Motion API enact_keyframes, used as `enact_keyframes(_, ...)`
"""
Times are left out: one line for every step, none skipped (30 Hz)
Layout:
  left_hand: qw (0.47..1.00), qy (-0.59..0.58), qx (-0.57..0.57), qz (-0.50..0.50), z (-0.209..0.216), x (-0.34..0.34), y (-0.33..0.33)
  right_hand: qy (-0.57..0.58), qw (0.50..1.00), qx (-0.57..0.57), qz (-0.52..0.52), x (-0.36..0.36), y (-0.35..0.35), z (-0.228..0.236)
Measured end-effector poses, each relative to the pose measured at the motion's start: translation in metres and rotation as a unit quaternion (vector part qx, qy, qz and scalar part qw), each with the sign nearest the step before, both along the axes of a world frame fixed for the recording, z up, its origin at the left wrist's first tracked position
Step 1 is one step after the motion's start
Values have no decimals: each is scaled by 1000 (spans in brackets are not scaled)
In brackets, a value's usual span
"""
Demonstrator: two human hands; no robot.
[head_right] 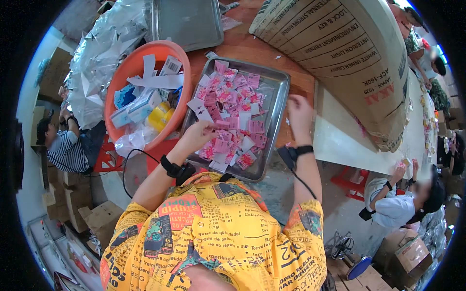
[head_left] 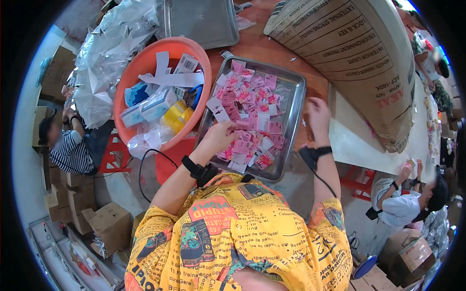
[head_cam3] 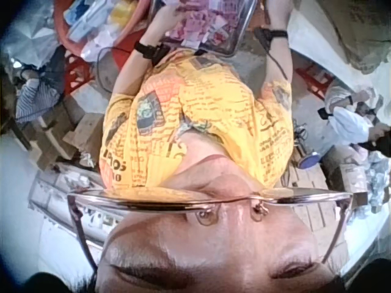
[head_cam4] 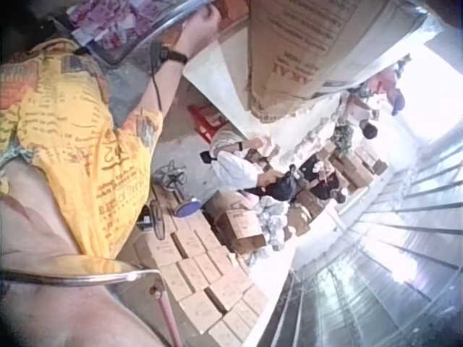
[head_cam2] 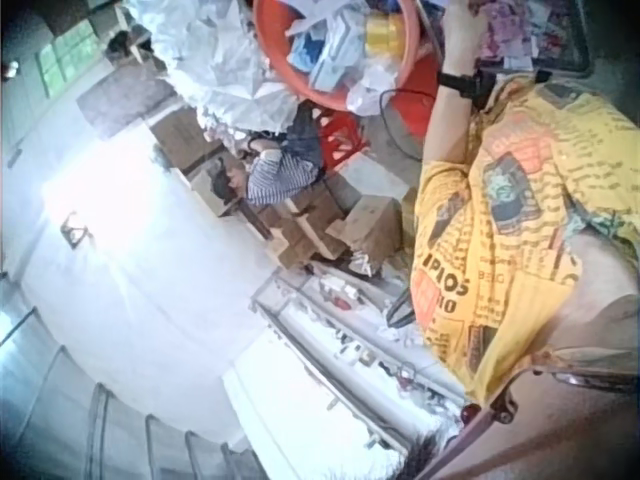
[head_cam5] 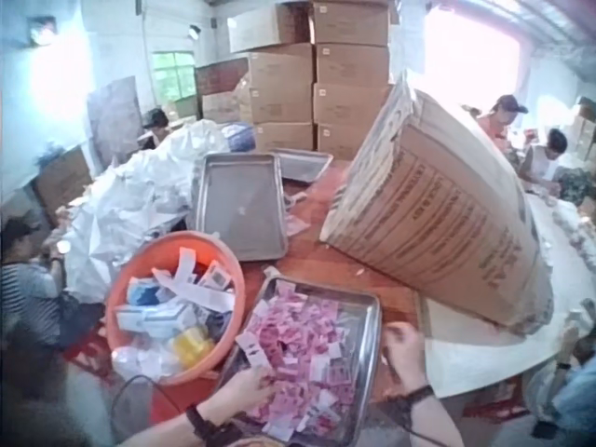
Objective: The person picks up small pink key tags and white paper inserts from a metal tray. They fold the paper inserts and attach them to the tags using a blue stapler. The assembled tags are then placed into a cardboard box on the table.
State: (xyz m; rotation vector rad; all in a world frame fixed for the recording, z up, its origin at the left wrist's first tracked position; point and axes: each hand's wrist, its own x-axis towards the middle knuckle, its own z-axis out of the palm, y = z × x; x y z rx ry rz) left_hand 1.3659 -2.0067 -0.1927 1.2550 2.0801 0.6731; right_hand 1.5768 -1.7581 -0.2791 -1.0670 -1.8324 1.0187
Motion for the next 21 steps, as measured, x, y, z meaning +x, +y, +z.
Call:
enact_keyframes(1000,14,-2,-12,-10,-3,0,-79,993,53,70,-20,6,-6)
enact_keyframes(999,29,-6,-22,-15,-6,0,-156,972,104,142,-40,14,-13)
enact_keyframes(1000,20,-11,-12,-11,-5,-1,-191,964,120,141,-59,18,-13)
enact_keyframes(1000,12,-16,-2,-7,-2,-3,-226,954,135,140,-76,21,-12)
enact_keyframes(1000,5,-21,9,-4,-1,-5,-258,944,151,140,-91,25,-13)
enact_keyframes(1000,6,-12,10,-7,-3,-9,-298,931,161,138,-102,34,-24)
enact_keyframes(1000,7,-3,10,-15,-6,-12,-337,916,170,135,-110,43,-40)
enact_keyframes(1000,4,6,17,-16,-7,-17,-377,898,180,137,-119,42,-40)
enact_keyframes(1000,16,11,10,-16,-9,-21,-375,904,149,145,-120,43,-41)
enact_keyframes(999,-3,15,29,-16,-12,-25,-355,912,142,145,-123,42,-41)
enact_keyframes(998,-27,22,46,-14,-11,-26,-341,919,135,145,-122,42,-40)
enact_keyframes(996,-51,30,62,-13,-11,-27,-326,926,127,143,-122,43,-40)
enact_keyframes(994,-62,23,87,-10,-13,-27,-284,933,147,165,-124,48,-42)
enact_keyframes(994,-48,45,90,-14,-15,-26,-260,939,86,206,-123,43,-30)
enact_keyframes(992,-34,65,102,-20,-18,-28,-236,938,22,253,-125,29,-8)
enact_keyframes(991,-19,85,104,-24,-21,-27,-210,934,-43,287,-122,16,7)
enact_keyframes(981,-96,107,131,-28,-19,-22,-141,925,-140,322,-120,6,8)
enact_keyframes(982,-53,152,102,-21,-13,-14,-132,908,-163,363,-119,-9,15)
enact_keyframes(978,-10,197,72,-13,-7,-6,-121,889,-185,402,-117,-25,23)
enact_keyframes(969,33,242,37,-8,-2,4,-119,876,-184,431,-113,-42,35)
enact_keyframes(963,64,262,10,-11,1,10,-114,860,-182,462,-112,-57,44)
